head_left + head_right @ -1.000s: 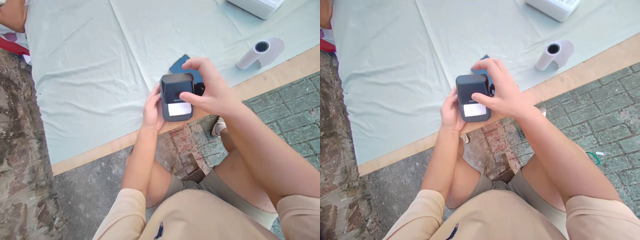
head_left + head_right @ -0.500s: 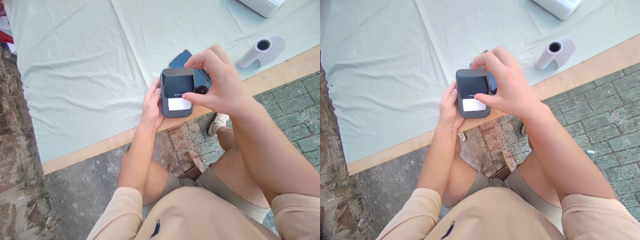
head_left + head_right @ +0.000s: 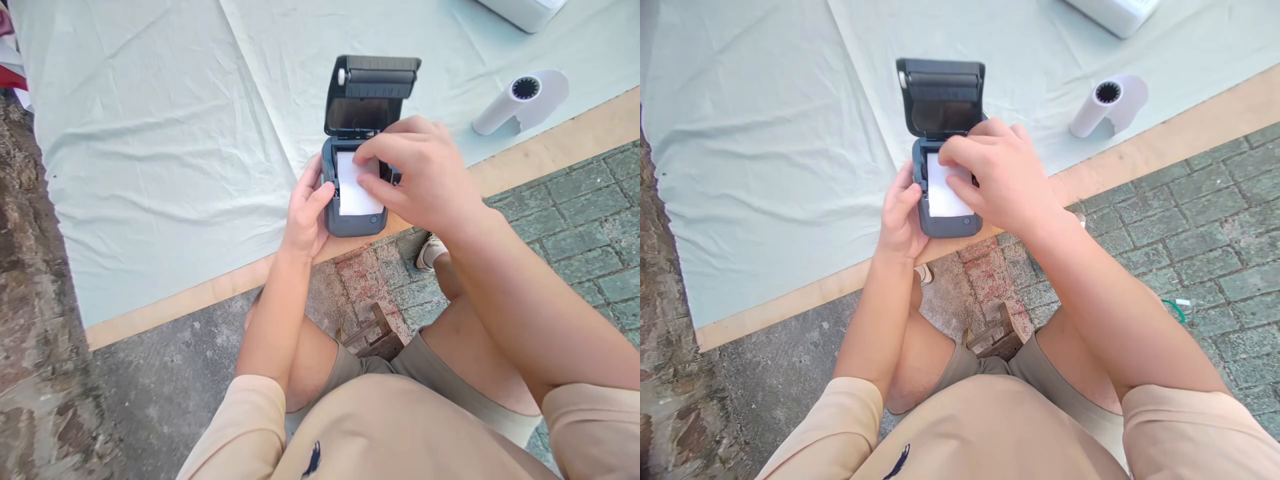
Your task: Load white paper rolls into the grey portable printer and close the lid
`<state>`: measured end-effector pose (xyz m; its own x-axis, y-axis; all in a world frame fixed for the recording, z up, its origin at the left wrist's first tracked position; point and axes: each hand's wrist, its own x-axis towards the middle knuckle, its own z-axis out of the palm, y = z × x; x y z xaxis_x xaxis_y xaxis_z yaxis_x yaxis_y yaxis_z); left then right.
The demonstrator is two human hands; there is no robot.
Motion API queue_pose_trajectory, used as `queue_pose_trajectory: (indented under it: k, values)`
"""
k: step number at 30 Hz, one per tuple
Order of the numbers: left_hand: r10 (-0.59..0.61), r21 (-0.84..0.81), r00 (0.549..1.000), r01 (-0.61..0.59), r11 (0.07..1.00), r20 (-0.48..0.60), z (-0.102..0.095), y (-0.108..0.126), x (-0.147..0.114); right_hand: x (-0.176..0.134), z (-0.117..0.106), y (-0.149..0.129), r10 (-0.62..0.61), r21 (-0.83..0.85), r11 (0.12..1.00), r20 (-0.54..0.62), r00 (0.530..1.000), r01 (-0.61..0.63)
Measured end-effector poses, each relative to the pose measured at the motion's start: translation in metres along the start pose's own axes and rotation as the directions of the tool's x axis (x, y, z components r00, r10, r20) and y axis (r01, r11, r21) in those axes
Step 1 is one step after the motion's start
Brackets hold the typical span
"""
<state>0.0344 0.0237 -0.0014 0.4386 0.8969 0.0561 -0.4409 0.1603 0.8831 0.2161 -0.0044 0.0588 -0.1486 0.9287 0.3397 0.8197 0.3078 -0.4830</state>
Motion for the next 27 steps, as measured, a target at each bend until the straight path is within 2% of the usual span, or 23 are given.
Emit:
queue_pose_trajectory:
  k: [3, 7, 10, 13, 15, 17, 18, 19, 21, 22, 23, 24, 25, 26, 27]
  values:
    - [0.001, 0.029, 1.000, -0.002, 1.000, 0.029, -0.004, -0.004, 0.000, 0.002, -0.001, 0.001, 0.019, -0.090, 0.996, 0.110, 0.994, -0.009]
    - [0.002, 0.032, 1.000, -0.003, 0.999, 0.027, -0.006, -0.006, 0.000, 0.005, -0.001, 0.002, -0.006, -0.115, 0.993, 0.114, 0.993, 0.019]
    - [-0.020, 0.036, 1.000, 0.019, 0.999, 0.016, -0.004, -0.004, 0.000, 0.010, 0.000, -0.001, 0.026, -0.102, 0.995, 0.141, 0.990, -0.012]
    - [-0.042, 0.010, 0.999, 0.043, 0.999, -0.019, -0.003, -0.002, 0.000, 0.013, -0.007, -0.007, 0.059, 0.002, 0.998, 0.141, 0.988, -0.060]
    - [-0.044, -0.013, 0.997, 0.043, 0.999, -0.057, -0.003, -0.002, 0.001, 0.011, -0.017, -0.007, 0.066, 0.194, 0.977, 0.114, 0.991, -0.087]
    - [-0.048, -0.035, 0.995, 0.045, 0.998, -0.089, -0.002, -0.001, 0.001, 0.009, -0.029, 0.000, 0.162, 0.471, 0.868, 0.034, 0.986, -0.158]
    - [-0.053, -0.043, 0.994, 0.049, 0.998, -0.098, -0.002, -0.001, 0.002, 0.008, -0.034, 0.006, 0.263, 0.622, 0.754, 0.012, 0.965, -0.213]
    - [-0.057, -0.048, 0.993, 0.052, 0.997, -0.101, -0.001, 0.000, 0.002, 0.007, -0.038, 0.015, 0.385, 0.755, 0.604, 0.004, 0.923, -0.255]
    - [-0.063, -0.044, 0.993, 0.059, 0.997, -0.099, 0.000, 0.001, 0.003, 0.006, -0.041, 0.033, 0.556, 0.895, 0.274, 0.151, 0.817, -0.352]
    - [-0.059, -0.034, 0.993, 0.055, 0.998, -0.099, 0.000, 0.002, 0.003, 0.006, -0.040, 0.041, 0.593, 0.907, 0.181, 0.209, 0.778, -0.382]
    - [-0.051, -0.024, 0.994, 0.049, 0.999, -0.098, 0.001, 0.002, 0.003, 0.005, -0.038, 0.048, 0.629, 0.906, 0.133, 0.236, 0.741, -0.402]
    - [-0.047, -0.012, 0.994, 0.046, 0.999, -0.098, 0.001, 0.002, 0.003, 0.004, -0.035, 0.054, 0.671, 0.902, 0.142, 0.216, 0.710, -0.408]
    - [-0.045, 0.001, 0.994, 0.045, 0.999, -0.101, 0.001, 0.002, 0.003, 0.003, -0.031, 0.057, 0.701, 0.889, 0.212, 0.152, 0.697, -0.407]
    - [-0.044, 0.015, 0.994, 0.046, 0.999, -0.103, 0.001, 0.003, 0.002, 0.001, -0.026, 0.060, 0.710, 0.860, 0.317, 0.065, 0.701, -0.400]
    - [-0.043, 0.027, 0.994, 0.046, 0.999, -0.105, 0.002, 0.003, 0.002, 0.000, -0.022, 0.062, 0.679, 0.810, 0.440, -0.017, 0.734, -0.388]
